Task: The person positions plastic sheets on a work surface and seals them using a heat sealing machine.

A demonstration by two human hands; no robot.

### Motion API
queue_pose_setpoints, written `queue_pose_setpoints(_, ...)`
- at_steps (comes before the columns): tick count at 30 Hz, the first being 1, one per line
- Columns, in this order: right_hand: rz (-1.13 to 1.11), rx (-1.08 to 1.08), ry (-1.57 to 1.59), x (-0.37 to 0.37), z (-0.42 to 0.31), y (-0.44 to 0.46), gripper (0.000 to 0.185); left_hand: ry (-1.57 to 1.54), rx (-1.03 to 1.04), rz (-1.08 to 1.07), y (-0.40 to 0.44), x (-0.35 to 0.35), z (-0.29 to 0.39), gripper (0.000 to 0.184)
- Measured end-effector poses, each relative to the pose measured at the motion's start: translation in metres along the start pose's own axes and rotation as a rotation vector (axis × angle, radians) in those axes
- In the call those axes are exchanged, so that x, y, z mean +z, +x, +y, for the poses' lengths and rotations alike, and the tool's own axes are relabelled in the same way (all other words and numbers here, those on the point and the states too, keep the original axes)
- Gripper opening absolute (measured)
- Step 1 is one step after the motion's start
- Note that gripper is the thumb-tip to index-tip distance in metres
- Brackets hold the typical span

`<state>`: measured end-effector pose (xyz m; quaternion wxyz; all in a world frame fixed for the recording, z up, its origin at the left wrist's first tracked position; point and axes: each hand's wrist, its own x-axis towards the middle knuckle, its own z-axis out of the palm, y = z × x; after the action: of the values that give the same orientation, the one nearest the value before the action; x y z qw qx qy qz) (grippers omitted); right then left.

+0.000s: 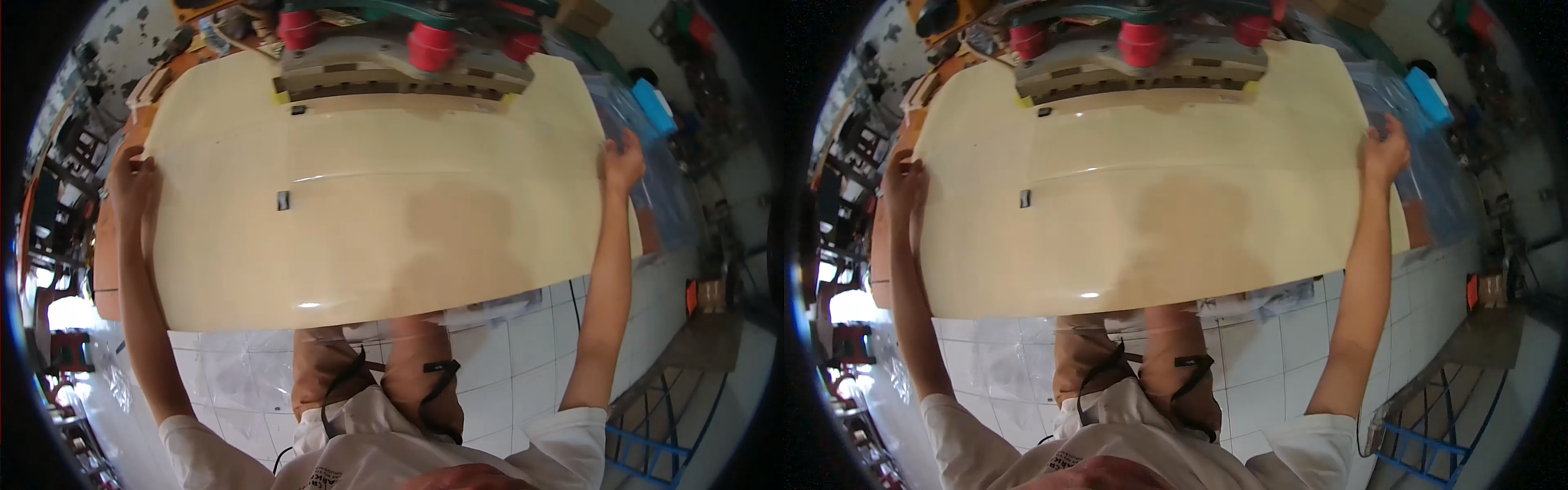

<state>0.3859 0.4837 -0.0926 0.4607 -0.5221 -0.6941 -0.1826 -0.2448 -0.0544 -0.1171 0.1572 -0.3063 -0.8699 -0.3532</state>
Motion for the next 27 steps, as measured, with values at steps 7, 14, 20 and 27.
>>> queue_pose_setpoints(7,-0.405,0.017,0.009,-0.025,-0.031,-0.01,0.025,0.043,-0.007,-0.011,-0.003,-0.002,0.012,0.03)
queue_pose_setpoints(14,-0.777,-0.137,-0.171,-0.022,-0.054,-0.039,0.057,0.026,0.057,0.041,-0.008,-0.006,0.018,0.027)
queue_pose_setpoints(20,-0.887,-0.002,-0.189,-0.033,-0.062,-0.044,0.07,-0.068,0.012,0.029,-0.007,-0.006,0.017,0.027)
queue_pose_setpoints(27,-0.792,-0.011,-0.184,-0.032,-0.052,-0.044,0.08,-0.026,0.069,0.075,-0.006,-0.004,0.014,0.027)
